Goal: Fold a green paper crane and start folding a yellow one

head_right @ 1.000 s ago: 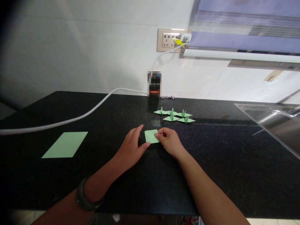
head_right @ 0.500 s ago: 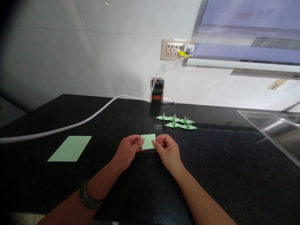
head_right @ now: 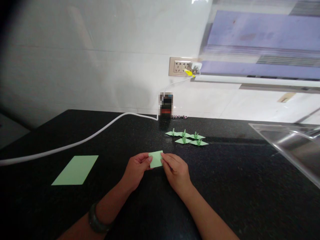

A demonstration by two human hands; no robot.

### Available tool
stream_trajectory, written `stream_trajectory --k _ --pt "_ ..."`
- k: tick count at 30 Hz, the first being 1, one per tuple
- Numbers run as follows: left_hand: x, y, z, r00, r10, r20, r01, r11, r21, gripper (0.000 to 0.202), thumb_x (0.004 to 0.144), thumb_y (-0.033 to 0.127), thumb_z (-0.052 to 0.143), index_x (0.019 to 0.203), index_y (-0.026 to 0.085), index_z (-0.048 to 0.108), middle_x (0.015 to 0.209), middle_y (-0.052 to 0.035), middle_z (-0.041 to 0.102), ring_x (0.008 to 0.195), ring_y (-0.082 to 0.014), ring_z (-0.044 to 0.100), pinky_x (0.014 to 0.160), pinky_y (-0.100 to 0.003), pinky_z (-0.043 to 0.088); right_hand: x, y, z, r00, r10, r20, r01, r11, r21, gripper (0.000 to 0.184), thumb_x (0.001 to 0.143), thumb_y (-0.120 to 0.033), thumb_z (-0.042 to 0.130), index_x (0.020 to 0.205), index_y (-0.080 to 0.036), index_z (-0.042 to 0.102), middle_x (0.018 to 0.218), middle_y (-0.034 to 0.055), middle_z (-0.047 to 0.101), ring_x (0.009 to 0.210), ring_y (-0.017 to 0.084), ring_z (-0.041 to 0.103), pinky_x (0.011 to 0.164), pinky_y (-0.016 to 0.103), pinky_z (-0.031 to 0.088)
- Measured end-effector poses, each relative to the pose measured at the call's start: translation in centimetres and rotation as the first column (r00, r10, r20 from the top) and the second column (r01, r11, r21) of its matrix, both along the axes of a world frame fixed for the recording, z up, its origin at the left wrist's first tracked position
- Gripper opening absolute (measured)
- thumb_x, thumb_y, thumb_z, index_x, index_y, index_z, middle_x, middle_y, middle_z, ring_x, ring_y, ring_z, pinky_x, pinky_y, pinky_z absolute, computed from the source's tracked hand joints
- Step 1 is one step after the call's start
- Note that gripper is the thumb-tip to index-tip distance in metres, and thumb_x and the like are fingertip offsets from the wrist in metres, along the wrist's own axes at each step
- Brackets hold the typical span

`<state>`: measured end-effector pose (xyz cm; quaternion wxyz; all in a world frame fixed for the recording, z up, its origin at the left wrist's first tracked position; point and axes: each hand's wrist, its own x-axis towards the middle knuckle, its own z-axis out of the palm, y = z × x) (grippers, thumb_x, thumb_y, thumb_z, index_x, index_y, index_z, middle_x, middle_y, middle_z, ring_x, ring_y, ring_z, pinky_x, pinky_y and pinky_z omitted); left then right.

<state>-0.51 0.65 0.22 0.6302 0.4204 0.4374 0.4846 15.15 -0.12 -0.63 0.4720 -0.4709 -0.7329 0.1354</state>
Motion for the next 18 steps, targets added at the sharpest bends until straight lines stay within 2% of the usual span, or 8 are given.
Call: stream_trajectory --k 5,12,14,18 --pt "-0.11 0.02 0.22 1.0 -0.008 -0.02 0.008 1.0 0.002 0.034 0.071 0.036 0.055 0.093 0.012 0.061 0.079 -0.0056 0.066 0.07 -0.0161 0.061 0.067 -0.029 0.049 -0.46 -0.16 -0.17 0.989 -0.075 -0.127 0.058 0.99 -0.13 0.038 0.077 -0.022 0.053 0.115 -0.022 0.05 0.091 0.0053 0.064 0.069 0.014 0.059 0.063 0.029 0.052" --pt "-0.17 0.16 0.44 0.999 0.028 -0.044 -0.029 1.0 -0.006 0.032 0.071 0.035 0.055 0.092 0.012 0.062 0.078 -0.0049 0.066 0.068 -0.0153 0.061 0.065 -0.028 0.048 -0.34 -0.11 -0.4 0.999 0.001 0.039 -0.001 1.0 -0.005 0.034 0.076 -0.017 0.053 0.11 -0.024 0.054 0.1 0.0061 0.062 0.085 0.017 0.059 0.077 0.033 0.048" --pt "-0.19 0.22 0.52 0.999 0.017 -0.03 -0.017 1.0 -0.017 0.031 0.071 0.034 0.055 0.092 0.013 0.062 0.078 -0.0046 0.066 0.068 -0.0151 0.061 0.066 -0.028 0.048 -0.38 -0.16 -0.26 1.0 0.016 0.013 -0.015 1.0 -0.01 0.03 0.076 -0.016 0.053 0.105 -0.024 0.056 0.099 0.0064 0.062 0.087 0.017 0.058 0.075 0.032 0.049" --pt "-0.21 0.19 0.82 0.998 -0.054 -0.032 0.051 0.996 -0.071 0.029 0.07 0.033 0.057 0.091 0.013 0.062 0.076 -0.0045 0.066 0.068 -0.0156 0.061 0.068 -0.029 0.048 -0.55 -0.22 0.3 0.991 0.038 -0.125 -0.053 0.992 -0.119 0.016 0.076 -0.019 0.053 0.09 -0.022 0.061 0.09 0.0059 0.061 0.077 0.016 0.058 0.063 0.028 0.049"
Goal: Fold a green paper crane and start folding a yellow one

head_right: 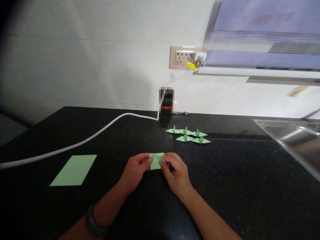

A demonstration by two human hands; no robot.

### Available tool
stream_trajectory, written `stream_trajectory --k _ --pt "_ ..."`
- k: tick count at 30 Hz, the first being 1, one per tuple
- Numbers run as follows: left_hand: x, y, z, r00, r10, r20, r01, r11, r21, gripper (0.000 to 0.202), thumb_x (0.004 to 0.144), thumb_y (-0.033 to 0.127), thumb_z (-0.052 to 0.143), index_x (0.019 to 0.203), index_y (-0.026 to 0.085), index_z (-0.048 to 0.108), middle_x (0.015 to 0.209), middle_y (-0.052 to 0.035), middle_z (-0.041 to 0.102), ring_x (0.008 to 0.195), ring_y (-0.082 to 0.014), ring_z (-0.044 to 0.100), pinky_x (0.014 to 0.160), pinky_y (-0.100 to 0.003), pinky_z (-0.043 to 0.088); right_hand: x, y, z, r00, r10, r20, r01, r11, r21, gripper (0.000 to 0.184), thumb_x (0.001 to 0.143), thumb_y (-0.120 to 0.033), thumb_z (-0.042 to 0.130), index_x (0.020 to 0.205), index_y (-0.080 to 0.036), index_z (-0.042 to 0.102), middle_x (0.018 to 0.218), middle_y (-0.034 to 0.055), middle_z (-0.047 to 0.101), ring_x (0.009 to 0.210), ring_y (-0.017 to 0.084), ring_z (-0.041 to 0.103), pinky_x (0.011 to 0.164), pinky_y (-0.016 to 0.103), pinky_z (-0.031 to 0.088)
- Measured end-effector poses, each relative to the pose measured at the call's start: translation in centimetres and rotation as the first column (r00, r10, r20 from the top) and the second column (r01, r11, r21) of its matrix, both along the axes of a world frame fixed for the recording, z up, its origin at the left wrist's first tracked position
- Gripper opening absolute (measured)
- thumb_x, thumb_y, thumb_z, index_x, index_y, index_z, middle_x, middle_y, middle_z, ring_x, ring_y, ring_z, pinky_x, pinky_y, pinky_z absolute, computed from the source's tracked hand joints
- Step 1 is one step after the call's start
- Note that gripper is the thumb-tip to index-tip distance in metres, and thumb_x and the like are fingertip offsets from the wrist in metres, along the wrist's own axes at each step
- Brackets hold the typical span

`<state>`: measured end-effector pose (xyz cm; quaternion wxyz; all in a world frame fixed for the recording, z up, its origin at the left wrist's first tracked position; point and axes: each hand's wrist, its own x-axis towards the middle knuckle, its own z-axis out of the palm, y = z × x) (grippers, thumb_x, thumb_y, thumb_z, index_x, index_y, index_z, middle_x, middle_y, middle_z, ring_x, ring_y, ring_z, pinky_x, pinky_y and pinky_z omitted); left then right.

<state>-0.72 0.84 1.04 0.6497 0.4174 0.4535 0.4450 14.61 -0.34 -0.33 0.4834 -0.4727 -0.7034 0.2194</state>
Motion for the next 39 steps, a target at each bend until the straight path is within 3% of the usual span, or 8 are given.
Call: stream_trajectory --k 6,13,19,26,33,39 --pt "0.0 -0.1 0.4 0.999 -0.027 0.025 0.028 0.999 -0.044 0.028 0.072 0.034 0.055 0.091 0.014 0.062 0.077 -0.0042 0.066 0.069 -0.0157 0.061 0.064 -0.028 0.048 0.1 0.0 0.5 0.996 0.074 -0.046 -0.076 0.996 -0.048 0.023 0.079 -0.02 0.049 0.095 -0.027 0.063 0.084 0.0035 0.062 0.077 0.015 0.058 0.067 0.029 0.049" --pt "-0.1 -0.3 0.0 0.995 -0.058 -0.081 0.059 0.998 0.021 0.026 0.075 0.033 0.051 0.091 0.015 0.062 0.075 -0.0027 0.065 0.067 -0.0138 0.059 0.064 -0.025 0.047 0.3 -0.3 0.8 0.995 0.093 -0.046 -0.095 0.994 -0.051 0.031 0.079 -0.017 0.049 0.106 -0.029 0.059 0.09 0.0037 0.062 0.079 0.015 0.059 0.068 0.027 0.048" --pt "0.1 -0.3 0.2 0.999 -0.048 -0.011 0.047 0.999 -0.017 0.024 0.075 0.032 0.051 0.088 0.014 0.061 0.077 -0.0028 0.064 0.069 -0.0136 0.059 0.068 -0.027 0.047 0.4 -0.2 0.5 0.993 0.113 -0.03 -0.114 0.992 -0.048 0.033 0.079 -0.015 0.048 0.106 -0.03 0.058 0.087 0.0023 0.063 0.076 0.013 0.059 0.066 0.026 0.047" --pt "-0.1 -0.3 0.3 0.998 -0.056 -0.032 0.054 0.997 -0.048 0.022 0.075 0.033 0.051 0.082 0.015 0.061 0.065 -0.0001 0.059 0.058 -0.0107 0.054 0.059 -0.024 0.045 0.5 -0.3 0.5 0.993 0.118 0.007 -0.118 0.992 -0.036 0.036 0.078 -0.015 0.049 0.111 -0.029 0.055 0.087 0.003 0.063 0.076 0.013 0.058 0.066 0.026 0.047" --pt "-0.1 -0.2 0.3 0.998 -0.047 -0.029 0.046 0.998 -0.052 0.022 0.072 0.034 0.054 0.075 0.013 0.059 0.06 0.0007 0.055 0.054 -0.0098 0.05 0.057 -0.024 0.042 1.1 0.0 -0.1 0.949 0.309 0.066 -0.31 0.951 0.004 0.037 0.079 -0.012 0.047 0.111 -0.029 0.056 0.093 0.0044 0.057 0.078 0.012 0.056 0.063 0.024 0.046" --pt "-0.3 -0.1 0.1 0.994 -0.07 -0.079 0.067 0.997 -0.044 0.022 0.073 0.034 0.052 0.075 0.013 0.058 0.057 0.0016 0.051 0.053 -0.0095 0.048 0.054 -0.022 0.039 1.5 0.3 0.2 0.919 0.367 0.143 -0.365 0.93 -0.036 0.036 0.079 -0.012 0.047 0.111 -0.026 0.056 0.091 0.0054 0.055 0.075 0.012 0.054 0.061 0.024 0.045"
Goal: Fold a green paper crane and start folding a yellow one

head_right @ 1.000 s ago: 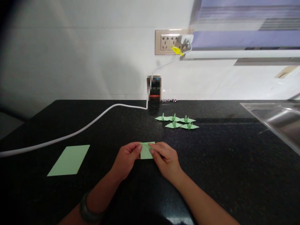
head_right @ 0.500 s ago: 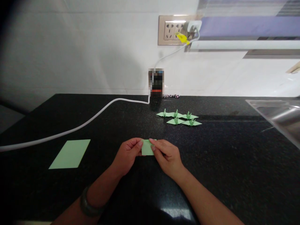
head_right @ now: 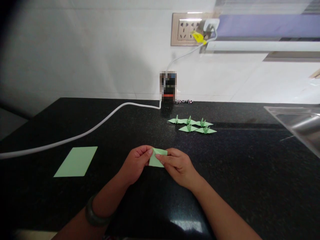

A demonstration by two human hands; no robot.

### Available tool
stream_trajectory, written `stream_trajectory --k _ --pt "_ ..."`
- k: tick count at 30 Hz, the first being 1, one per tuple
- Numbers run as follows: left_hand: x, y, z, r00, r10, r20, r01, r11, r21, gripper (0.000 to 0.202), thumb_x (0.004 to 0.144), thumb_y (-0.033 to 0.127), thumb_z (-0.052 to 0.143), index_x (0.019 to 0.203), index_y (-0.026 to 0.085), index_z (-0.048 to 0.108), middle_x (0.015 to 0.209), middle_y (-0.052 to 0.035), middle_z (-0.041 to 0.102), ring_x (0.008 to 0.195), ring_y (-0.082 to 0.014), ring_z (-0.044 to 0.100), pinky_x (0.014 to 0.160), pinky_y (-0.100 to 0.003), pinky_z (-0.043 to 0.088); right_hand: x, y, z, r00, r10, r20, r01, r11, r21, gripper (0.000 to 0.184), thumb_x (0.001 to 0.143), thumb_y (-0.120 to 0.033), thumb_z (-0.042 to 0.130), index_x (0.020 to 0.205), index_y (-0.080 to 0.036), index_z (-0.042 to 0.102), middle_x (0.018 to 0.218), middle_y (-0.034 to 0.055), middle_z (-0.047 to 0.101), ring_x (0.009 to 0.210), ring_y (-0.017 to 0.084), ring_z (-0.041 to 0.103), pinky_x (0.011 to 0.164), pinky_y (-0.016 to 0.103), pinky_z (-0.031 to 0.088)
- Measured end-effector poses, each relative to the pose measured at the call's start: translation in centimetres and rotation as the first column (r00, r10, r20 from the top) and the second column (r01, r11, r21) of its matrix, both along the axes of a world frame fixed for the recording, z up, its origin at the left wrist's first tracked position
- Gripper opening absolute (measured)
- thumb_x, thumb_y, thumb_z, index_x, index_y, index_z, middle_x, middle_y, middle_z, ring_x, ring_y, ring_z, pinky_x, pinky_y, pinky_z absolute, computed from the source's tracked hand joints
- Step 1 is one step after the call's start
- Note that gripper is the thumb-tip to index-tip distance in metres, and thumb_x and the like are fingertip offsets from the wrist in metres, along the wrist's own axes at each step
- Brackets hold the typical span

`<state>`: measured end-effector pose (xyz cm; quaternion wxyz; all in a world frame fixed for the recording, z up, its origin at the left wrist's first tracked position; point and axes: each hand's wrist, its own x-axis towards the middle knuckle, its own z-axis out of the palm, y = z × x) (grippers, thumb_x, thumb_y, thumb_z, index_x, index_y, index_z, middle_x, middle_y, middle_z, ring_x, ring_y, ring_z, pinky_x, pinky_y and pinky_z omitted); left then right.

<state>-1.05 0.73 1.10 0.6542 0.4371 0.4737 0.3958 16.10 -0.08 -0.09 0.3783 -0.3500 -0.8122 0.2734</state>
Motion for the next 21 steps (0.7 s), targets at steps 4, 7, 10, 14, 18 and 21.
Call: stream_trajectory --k 4,7,10,14,18,21 --pt "-0.1 0.1 -0.1 1.0 -0.004 0.013 0.004 1.0 -0.011 0.021 0.073 0.033 0.053 0.076 0.014 0.059 0.059 0.0011 0.054 0.055 -0.0099 0.05 0.054 -0.022 0.039 0.2 0.0 0.2 0.998 0.032 0.047 -0.03 0.999 -0.037 0.033 0.08 -0.013 0.046 0.109 -0.024 0.058 0.092 0.0061 0.055 0.075 0.012 0.054 0.062 0.024 0.045" --pt "-0.2 0.2 -0.3 1.0 0.002 0.021 -0.001 1.0 -0.011 0.02 0.073 0.032 0.053 0.077 0.014 0.059 0.062 0.0004 0.056 0.055 -0.0093 0.05 0.054 -0.022 0.038 0.2 0.1 0.1 0.997 0.054 0.055 -0.051 0.997 -0.053 0.031 0.08 -0.014 0.047 0.107 -0.024 0.059 0.092 0.0063 0.056 0.074 0.012 0.053 0.062 0.024 0.044" --pt "-0.2 0.2 -0.4 1.0 0.005 0.029 -0.005 1.0 -0.022 0.02 0.072 0.032 0.054 0.077 0.013 0.059 0.061 0.0005 0.056 0.054 -0.0092 0.05 0.053 -0.022 0.039 0.2 0.1 0.1 0.998 0.056 0.038 -0.054 0.997 -0.059 0.03 0.08 -0.014 0.047 0.105 -0.024 0.06 0.091 0.006 0.056 0.073 0.011 0.053 0.061 0.023 0.044" --pt "0.0 0.1 -0.2 0.998 0.016 0.055 -0.013 0.998 -0.058 0.021 0.071 0.032 0.054 0.078 0.013 0.06 0.061 0.0 0.057 0.055 -0.0104 0.052 0.054 -0.023 0.041 0.0 0.1 0.1 0.999 0.038 0.003 -0.038 0.995 -0.093 0.029 0.08 -0.015 0.048 0.104 -0.024 0.061 0.089 0.0052 0.056 0.071 0.011 0.054 0.058 0.022 0.044" --pt "0.0 0.1 0.0 0.995 0.016 0.094 -0.011 0.998 -0.056 0.022 0.071 0.031 0.055 0.083 0.013 0.061 0.065 -0.0012 0.059 0.058 -0.0115 0.054 0.058 -0.026 0.044 -0.7 -0.2 -0.1 0.993 -0.09 -0.08 0.081 0.99 -0.116 0.028 0.08 -0.016 0.048 0.103 -0.026 0.061 0.087 0.0039 0.058 0.074 0.012 0.055 0.06 0.023 0.045" --pt "0.1 0.1 0.2 0.996 0.016 0.089 -0.01 0.998 -0.063 0.023 0.07 0.03 0.056 0.083 0.013 0.062 0.066 -0.0017 0.06 0.057 -0.0116 0.054 0.058 -0.027 0.045 -1.2 -0.4 -0.3 0.96 -0.249 -0.131 0.229 0.962 -0.146 0.025 0.078 -0.018 0.052 0.1 -0.023 0.06 0.082 0.003 0.058 0.069 0.012 0.054 0.06 0.025 0.045"
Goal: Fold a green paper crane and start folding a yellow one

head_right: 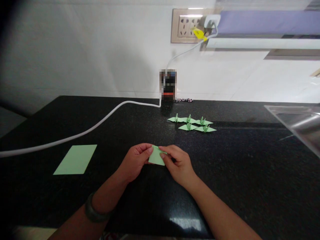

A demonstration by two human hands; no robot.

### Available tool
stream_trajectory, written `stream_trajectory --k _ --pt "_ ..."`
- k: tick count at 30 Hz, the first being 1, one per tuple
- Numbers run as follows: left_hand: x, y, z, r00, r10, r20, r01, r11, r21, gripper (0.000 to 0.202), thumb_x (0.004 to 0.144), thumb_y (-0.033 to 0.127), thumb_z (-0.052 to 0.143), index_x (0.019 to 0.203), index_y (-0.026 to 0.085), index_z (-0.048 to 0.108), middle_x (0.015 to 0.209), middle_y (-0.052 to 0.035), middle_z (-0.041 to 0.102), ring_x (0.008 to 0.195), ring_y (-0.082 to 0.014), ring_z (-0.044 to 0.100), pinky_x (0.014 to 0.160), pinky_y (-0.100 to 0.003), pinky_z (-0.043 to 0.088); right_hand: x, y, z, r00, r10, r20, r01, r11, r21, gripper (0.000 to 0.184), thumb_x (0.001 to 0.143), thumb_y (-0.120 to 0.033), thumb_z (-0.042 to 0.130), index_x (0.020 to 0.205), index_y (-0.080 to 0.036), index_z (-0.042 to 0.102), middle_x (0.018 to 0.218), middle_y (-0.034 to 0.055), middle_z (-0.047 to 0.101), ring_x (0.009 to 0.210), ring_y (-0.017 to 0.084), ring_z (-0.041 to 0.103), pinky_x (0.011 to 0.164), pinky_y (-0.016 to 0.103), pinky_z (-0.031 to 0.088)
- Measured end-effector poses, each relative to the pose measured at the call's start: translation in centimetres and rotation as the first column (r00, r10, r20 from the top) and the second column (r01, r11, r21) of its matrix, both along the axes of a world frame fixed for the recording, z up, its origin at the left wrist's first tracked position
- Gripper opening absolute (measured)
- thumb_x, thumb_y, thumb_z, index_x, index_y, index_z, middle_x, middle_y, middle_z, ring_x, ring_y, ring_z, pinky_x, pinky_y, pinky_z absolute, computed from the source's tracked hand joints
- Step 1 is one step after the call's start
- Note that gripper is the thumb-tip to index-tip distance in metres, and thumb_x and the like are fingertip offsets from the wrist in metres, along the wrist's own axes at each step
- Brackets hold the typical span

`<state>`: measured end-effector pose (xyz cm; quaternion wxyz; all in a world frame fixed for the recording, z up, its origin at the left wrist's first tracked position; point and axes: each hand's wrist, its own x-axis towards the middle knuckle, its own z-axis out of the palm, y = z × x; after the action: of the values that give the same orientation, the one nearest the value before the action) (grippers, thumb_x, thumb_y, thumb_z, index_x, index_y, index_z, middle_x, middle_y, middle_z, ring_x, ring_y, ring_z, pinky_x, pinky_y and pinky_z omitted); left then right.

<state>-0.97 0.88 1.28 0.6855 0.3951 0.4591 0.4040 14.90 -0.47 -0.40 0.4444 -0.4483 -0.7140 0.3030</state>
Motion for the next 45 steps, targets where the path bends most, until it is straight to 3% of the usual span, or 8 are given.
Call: stream_trajectory --k 3,6,14,24,38,41,43,45 --pt "0.1 0.0 0.1 0.999 0.001 -0.033 -0.001 1.0 0.005 0.022 0.069 0.029 0.057 0.082 0.013 0.063 0.065 -0.0015 0.061 0.057 -0.0114 0.054 0.057 -0.025 0.045 -0.2 -0.1 -0.1 0.995 -0.094 -0.036 0.093 0.995 -0.028 0.017 0.075 -0.02 0.055 0.091 -0.021 0.061 0.08 0.003 0.058 0.064 0.011 0.053 0.056 0.024 0.044" --pt "0.1 -0.1 0.2 0.999 0.004 -0.049 -0.004 1.0 0.008 0.021 0.069 0.028 0.058 0.082 0.013 0.063 0.064 -0.0012 0.061 0.057 -0.0108 0.054 0.057 -0.023 0.043 -0.3 0.0 -0.2 0.995 -0.085 -0.059 0.084 0.996 -0.025 0.011 0.075 -0.02 0.055 0.083 -0.02 0.063 0.08 0.0037 0.059 0.069 0.013 0.055 0.059 0.025 0.045" --pt "0.1 0.0 -0.3 1.0 0.003 0.012 -0.003 0.999 -0.032 0.022 0.066 0.029 0.061 0.081 0.012 0.062 0.063 -0.0006 0.059 0.055 -0.01 0.053 0.058 -0.025 0.043 -0.2 0.0 -0.3 0.998 -0.038 -0.051 0.039 0.999 0.019 0.02 0.075 -0.019 0.056 0.091 -0.026 0.065 0.081 0.0023 0.056 0.07 0.012 0.054 0.056 0.023 0.044" --pt "-0.2 0.1 -0.5 0.994 -0.02 0.111 0.029 0.996 -0.082 0.023 0.067 0.028 0.061 0.083 0.011 0.063 0.063 -0.0024 0.059 0.056 -0.0111 0.054 0.057 -0.025 0.043 0.9 0.1 0.3 0.974 0.135 0.181 -0.158 0.98 0.119 0.03 0.078 -0.019 0.052 0.106 -0.027 0.059 0.085 0.0044 0.055 0.07 0.012 0.053 0.057 0.024 0.045" --pt "0.0 0.0 -0.7 0.989 0.011 0.144 0.003 0.996 -0.093 0.02 0.064 0.03 0.064 0.071 0.011 0.06 0.062 -0.0015 0.06 0.053 -0.0097 0.053 0.054 -0.023 0.041 1.3 0.3 0.8 0.889 0.124 0.44 -0.228 0.955 0.191 0.03 0.078 -0.022 0.051 0.107 -0.025 0.059 0.087 0.0068 0.057 0.072 0.015 0.051 0.063 0.029 0.043" --pt "0.1 0.0 -1.0 0.996 0.056 0.072 -0.053 0.997 -0.047 0.02 0.061 0.029 0.067 0.07 0.011 0.06 0.062 -0.0006 0.061 0.052 -0.0082 0.052 0.052 -0.021 0.04 1.1 0.2 1.0 0.918 0.178 0.355 -0.241 0.96 0.142 0.026 0.078 -0.025 0.052 0.102 -0.024 0.061 0.089 0.0071 0.056 0.075 0.016 0.052 0.065 0.03 0.044" --pt "0.1 0.0 -1.1 0.996 0.076 0.035 -0.075 0.997 -0.031 0.021 0.062 0.03 0.066 0.07 0.011 0.06 0.061 -0.0009 0.061 0.052 -0.0083 0.052 0.052 -0.021 0.039 0.9 0.2 1.0 0.965 0.189 0.183 -0.201 0.978 0.05 0.021 0.079 -0.026 0.05 0.095 -0.022 0.063 0.092 0.0072 0.055 0.079 0.016 0.053 0.067 0.03 0.045" --pt "0.1 0.0 -1.1 0.997 0.08 -0.004 -0.08 0.997 -0.02 0.022 0.063 0.031 0.065 0.071 0.011 0.06 0.061 -0.0017 0.061 0.053 -0.0091 0.052 0.052 -0.021 0.04 0.7 0.3 0.8 0.995 0.091 -0.035 -0.095 0.989 -0.117 0.019 0.082 -0.028 0.046 0.089 -0.019 0.061 0.088 0.0065 0.056 0.078 0.015 0.054 0.067 0.028 0.046"
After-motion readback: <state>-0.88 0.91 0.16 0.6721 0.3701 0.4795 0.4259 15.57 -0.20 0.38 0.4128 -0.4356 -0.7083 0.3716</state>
